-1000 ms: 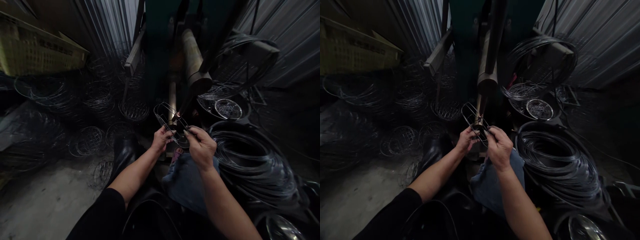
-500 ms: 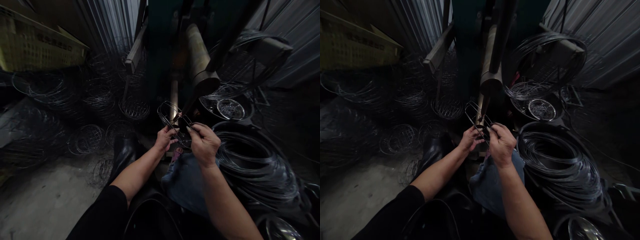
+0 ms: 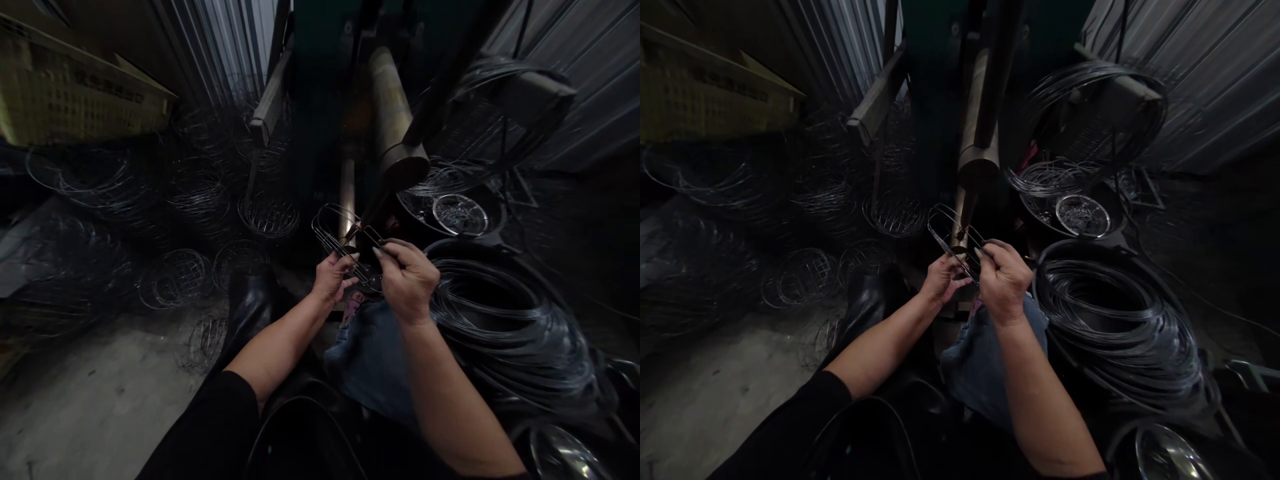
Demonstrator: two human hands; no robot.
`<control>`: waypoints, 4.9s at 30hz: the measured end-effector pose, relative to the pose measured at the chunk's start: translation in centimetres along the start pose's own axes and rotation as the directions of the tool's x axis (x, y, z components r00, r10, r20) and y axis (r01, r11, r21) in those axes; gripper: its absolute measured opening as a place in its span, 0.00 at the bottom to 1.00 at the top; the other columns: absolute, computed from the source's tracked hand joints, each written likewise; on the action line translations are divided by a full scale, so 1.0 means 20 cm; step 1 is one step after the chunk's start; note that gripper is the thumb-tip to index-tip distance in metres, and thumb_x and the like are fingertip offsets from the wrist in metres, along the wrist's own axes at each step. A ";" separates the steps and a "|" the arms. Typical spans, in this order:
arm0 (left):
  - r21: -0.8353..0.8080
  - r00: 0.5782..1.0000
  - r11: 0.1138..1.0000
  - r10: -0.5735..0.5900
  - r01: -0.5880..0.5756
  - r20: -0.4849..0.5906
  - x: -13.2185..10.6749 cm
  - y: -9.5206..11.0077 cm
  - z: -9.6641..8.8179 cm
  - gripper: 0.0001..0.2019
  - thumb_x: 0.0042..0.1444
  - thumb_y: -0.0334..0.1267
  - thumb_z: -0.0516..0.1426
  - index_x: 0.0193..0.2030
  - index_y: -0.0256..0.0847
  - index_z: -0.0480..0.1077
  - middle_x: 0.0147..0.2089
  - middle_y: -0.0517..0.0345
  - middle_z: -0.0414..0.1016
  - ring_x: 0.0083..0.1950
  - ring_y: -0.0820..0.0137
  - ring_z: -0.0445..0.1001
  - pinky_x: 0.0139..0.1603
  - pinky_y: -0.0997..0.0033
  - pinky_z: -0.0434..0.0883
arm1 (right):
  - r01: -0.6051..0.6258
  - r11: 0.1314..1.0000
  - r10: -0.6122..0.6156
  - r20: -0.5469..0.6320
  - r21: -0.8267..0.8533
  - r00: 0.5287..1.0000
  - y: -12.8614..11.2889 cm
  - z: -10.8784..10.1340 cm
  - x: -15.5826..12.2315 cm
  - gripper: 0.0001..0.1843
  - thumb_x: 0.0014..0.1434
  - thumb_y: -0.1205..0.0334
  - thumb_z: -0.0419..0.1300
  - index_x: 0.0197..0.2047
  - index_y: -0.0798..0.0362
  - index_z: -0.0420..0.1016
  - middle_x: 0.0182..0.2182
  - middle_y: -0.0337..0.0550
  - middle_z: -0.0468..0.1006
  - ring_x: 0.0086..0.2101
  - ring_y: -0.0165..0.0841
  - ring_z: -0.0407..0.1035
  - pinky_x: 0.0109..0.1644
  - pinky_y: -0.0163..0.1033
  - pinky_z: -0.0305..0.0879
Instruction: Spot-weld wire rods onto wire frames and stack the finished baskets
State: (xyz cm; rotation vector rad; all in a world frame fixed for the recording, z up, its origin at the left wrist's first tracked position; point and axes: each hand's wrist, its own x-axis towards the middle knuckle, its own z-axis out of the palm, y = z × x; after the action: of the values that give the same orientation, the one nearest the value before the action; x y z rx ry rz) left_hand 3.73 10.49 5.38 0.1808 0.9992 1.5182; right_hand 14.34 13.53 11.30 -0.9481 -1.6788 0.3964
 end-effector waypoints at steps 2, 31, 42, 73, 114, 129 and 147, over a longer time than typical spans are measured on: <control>-0.003 1.000 1.000 -0.012 0.012 0.005 0.00 -0.01 0.01 0.17 0.36 0.41 0.66 0.35 0.41 0.74 0.30 0.60 0.69 0.33 0.73 0.66 0.42 0.61 0.68 | -0.006 1.000 0.006 0.001 -0.010 1.000 0.00 0.00 0.01 0.08 0.57 0.61 0.61 0.27 0.51 0.76 0.31 0.44 0.79 0.34 0.37 0.75 0.42 0.44 0.72; -0.073 0.981 0.979 -0.191 0.188 -0.032 -0.04 0.16 -0.03 0.22 0.46 0.54 0.64 0.45 0.46 0.70 0.32 0.58 0.67 0.32 0.66 0.73 0.37 0.57 0.74 | -0.315 0.892 0.217 0.303 0.324 0.928 -0.01 -0.07 -0.02 0.05 0.48 0.61 0.67 0.29 0.52 0.78 0.36 0.44 0.80 0.39 0.38 0.74 0.44 0.44 0.71; -0.128 0.946 0.939 -0.323 0.318 -0.023 0.01 0.16 -0.01 0.28 0.42 0.62 0.64 0.38 0.40 0.68 0.31 0.57 0.68 0.34 0.62 0.73 0.42 0.49 0.74 | -0.189 0.958 0.156 0.164 0.215 0.974 -0.01 -0.01 0.05 0.04 0.50 0.62 0.65 0.27 0.52 0.77 0.33 0.43 0.79 0.36 0.37 0.74 0.43 0.43 0.70; 0.619 0.359 -0.085 0.750 -0.781 0.555 0.05 -0.01 -0.28 0.37 0.47 0.46 0.66 0.63 0.36 0.63 0.57 0.41 0.73 0.59 0.57 0.72 0.60 0.56 0.70 | -0.216 0.959 0.184 0.175 0.185 0.967 -0.07 -0.07 -0.10 0.04 0.56 0.63 0.61 0.32 0.52 0.78 0.31 0.43 0.79 0.33 0.35 0.74 0.40 0.42 0.71; 0.308 0.923 0.873 0.379 -0.378 0.061 0.05 0.14 -0.17 0.41 0.27 0.34 0.73 0.54 0.37 0.71 0.42 0.58 0.74 0.36 0.76 0.72 0.41 0.73 0.73 | -0.234 0.963 0.202 0.221 0.132 0.954 -0.07 -0.09 -0.07 0.06 0.56 0.61 0.62 0.33 0.52 0.80 0.36 0.45 0.80 0.36 0.38 0.75 0.45 0.46 0.72; 0.264 0.933 0.895 0.347 -0.359 0.091 0.06 0.12 -0.15 0.29 0.33 0.36 0.71 0.47 0.37 0.73 0.38 0.59 0.75 0.35 0.75 0.72 0.40 0.72 0.71 | -0.133 0.990 0.122 0.215 0.038 0.969 -0.08 -0.06 0.02 0.06 0.56 0.59 0.62 0.32 0.51 0.79 0.37 0.46 0.81 0.38 0.38 0.75 0.44 0.44 0.72; 0.251 0.999 0.967 0.041 -0.037 -0.009 0.02 0.16 -0.16 0.23 0.32 0.41 0.68 0.37 0.38 0.70 0.31 0.59 0.73 0.25 0.75 0.69 0.29 0.71 0.67 | -0.306 0.948 0.257 0.348 0.092 0.902 -0.06 -0.17 -0.02 0.07 0.52 0.58 0.65 0.31 0.52 0.81 0.29 0.41 0.81 0.31 0.36 0.74 0.37 0.41 0.72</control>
State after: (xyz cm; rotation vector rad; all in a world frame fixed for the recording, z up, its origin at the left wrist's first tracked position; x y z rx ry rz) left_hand -0.78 9.65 5.30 0.3711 1.2050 1.4264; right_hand 17.06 11.66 13.00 -1.0627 -1.7852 0.9059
